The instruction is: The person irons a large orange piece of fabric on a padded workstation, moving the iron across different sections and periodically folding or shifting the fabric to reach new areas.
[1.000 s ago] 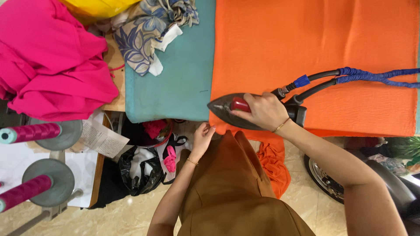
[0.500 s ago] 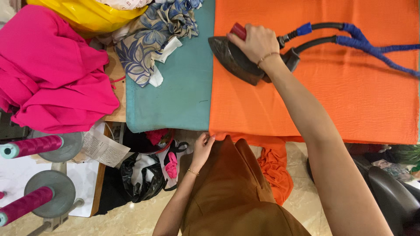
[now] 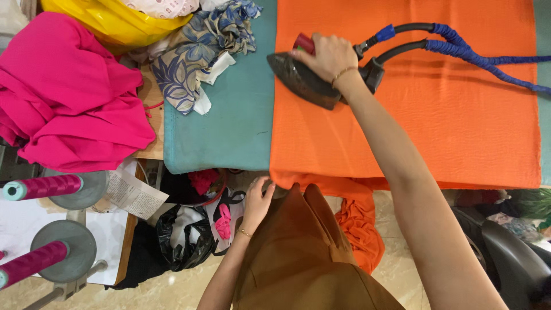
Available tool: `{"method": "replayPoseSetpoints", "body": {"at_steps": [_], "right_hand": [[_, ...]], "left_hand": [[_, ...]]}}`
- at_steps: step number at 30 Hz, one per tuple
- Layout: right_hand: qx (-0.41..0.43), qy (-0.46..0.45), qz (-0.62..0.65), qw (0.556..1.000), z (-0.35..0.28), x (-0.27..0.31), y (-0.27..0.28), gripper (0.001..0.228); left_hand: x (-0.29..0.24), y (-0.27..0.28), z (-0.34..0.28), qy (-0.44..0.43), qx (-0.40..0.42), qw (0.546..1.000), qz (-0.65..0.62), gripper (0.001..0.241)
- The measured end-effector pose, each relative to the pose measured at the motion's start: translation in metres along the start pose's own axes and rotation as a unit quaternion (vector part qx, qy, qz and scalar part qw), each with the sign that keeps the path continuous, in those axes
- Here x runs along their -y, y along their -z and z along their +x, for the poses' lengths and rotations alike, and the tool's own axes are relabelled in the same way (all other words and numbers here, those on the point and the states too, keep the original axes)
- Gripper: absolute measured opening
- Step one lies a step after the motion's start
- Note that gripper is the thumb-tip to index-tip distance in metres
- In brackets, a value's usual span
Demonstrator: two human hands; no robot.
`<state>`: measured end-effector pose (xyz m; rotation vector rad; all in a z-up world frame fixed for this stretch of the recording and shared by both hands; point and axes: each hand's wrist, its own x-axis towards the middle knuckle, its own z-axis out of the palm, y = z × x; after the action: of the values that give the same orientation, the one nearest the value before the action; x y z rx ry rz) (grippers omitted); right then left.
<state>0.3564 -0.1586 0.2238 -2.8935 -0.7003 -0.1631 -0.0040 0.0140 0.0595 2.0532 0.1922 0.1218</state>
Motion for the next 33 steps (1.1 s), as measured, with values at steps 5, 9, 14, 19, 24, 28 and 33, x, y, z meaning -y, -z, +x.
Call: {"method": "replayPoseSetpoints", "body": {"at_steps": [5,9,14,19,24,28,33], "right_hand": [[0.032,0.022,0.003,0.999,-0.088,0.028,0.024,0.070],[0.016,0.052,0.002,0.999,-0.165,0.047,0.042,0.064],[0.012,0.046,0.008,0.999,-0.196,0.046,0.048,0.060],[-0.014,0.030,0.019,0.999,-0.164,0.034,0.038,0.059],[-0.023,0.002,-0.039,0.999,-0.090,0.017,0.022,0.066],[-0.030,-0.001,-0.016,0.999,-0.015,-0.003,0.003,0.068],[-0.048,-0.047,0.014,0.998,0.076,-0.030,-0.020,0.070]], "left_hand": [[-0.031,0.012,0.004,0.012,-0.035,0.999,-0.018,0.018],[-0.066,0.019,0.013,-0.054,-0.045,0.997,0.041,0.010],[-0.097,0.014,0.033,-0.171,-0.028,0.983,0.067,0.012],[-0.110,-0.001,0.051,-0.220,-0.014,0.972,0.086,0.013],[-0.112,-0.015,0.068,-0.226,-0.021,0.966,0.120,0.018],[-0.116,-0.030,0.091,-0.196,-0.014,0.966,0.171,0.032],[-0.120,-0.046,0.121,-0.139,0.000,0.968,0.208,0.042]]}}
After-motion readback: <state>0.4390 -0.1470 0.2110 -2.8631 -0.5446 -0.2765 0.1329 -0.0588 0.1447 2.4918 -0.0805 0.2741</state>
